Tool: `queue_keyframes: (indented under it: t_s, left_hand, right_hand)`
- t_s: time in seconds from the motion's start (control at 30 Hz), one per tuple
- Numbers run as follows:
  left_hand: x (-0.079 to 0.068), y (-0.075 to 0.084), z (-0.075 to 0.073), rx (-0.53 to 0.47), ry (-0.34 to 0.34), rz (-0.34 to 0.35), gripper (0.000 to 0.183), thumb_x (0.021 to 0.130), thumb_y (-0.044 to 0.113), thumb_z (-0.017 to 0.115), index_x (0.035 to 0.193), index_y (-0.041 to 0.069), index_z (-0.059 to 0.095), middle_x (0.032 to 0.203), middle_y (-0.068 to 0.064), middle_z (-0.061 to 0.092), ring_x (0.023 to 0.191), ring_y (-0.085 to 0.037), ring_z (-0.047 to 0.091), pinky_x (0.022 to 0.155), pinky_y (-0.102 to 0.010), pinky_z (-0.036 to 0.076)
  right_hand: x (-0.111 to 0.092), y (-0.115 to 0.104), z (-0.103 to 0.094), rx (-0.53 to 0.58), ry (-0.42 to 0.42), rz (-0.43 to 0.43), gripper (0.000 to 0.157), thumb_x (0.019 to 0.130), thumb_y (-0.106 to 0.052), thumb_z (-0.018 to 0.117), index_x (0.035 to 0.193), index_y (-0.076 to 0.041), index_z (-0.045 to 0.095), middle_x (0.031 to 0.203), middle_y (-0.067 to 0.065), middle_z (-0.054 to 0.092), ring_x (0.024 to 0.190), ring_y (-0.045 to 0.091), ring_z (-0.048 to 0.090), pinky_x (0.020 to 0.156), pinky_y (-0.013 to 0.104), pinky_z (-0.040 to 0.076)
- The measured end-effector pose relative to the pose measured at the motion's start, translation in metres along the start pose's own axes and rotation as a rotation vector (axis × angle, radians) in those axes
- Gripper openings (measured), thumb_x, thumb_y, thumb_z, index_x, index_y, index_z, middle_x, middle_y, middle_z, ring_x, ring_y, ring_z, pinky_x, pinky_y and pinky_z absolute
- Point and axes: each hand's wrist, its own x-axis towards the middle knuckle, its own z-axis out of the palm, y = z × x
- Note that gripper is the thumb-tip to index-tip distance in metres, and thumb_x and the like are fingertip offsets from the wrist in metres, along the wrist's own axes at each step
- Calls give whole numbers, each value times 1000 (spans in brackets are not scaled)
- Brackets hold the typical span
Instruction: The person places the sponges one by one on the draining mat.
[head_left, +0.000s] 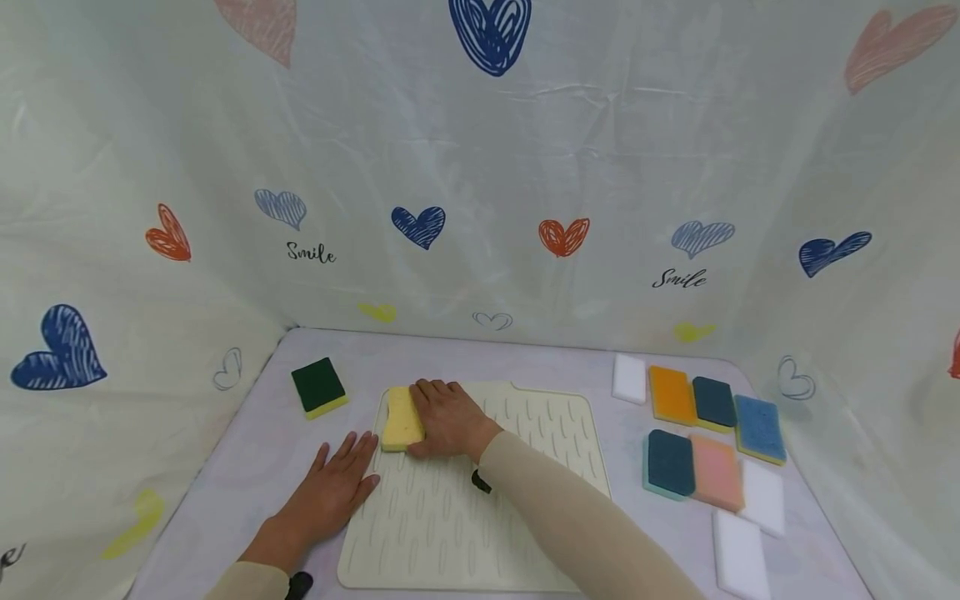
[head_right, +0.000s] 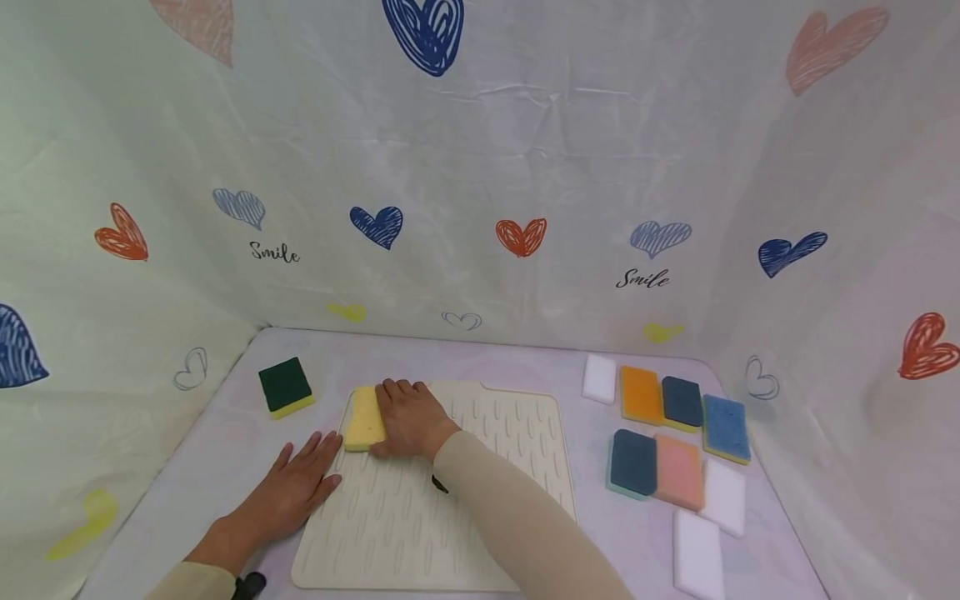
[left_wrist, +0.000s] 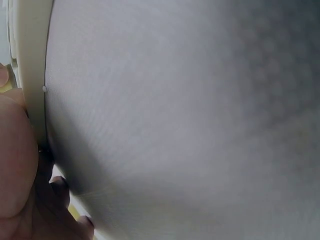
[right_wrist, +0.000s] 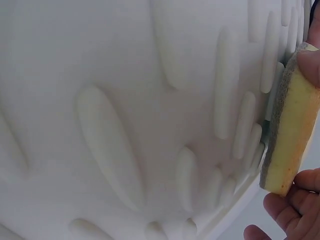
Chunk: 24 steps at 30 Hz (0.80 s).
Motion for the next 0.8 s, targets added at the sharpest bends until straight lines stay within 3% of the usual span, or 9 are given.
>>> queue_keyframes:
  t_s: [0.8]
  left_hand:
    - [0,1,-1,-9,-29,-22,71,110,42,53,166,4,30,171,-17,33,160,-42,26,127,-71,16]
  right_hand:
    - [2,-3,4,22,19,12,94,93,-72,59,160,-10,38,159,4,48,144,20,49,116,37,45]
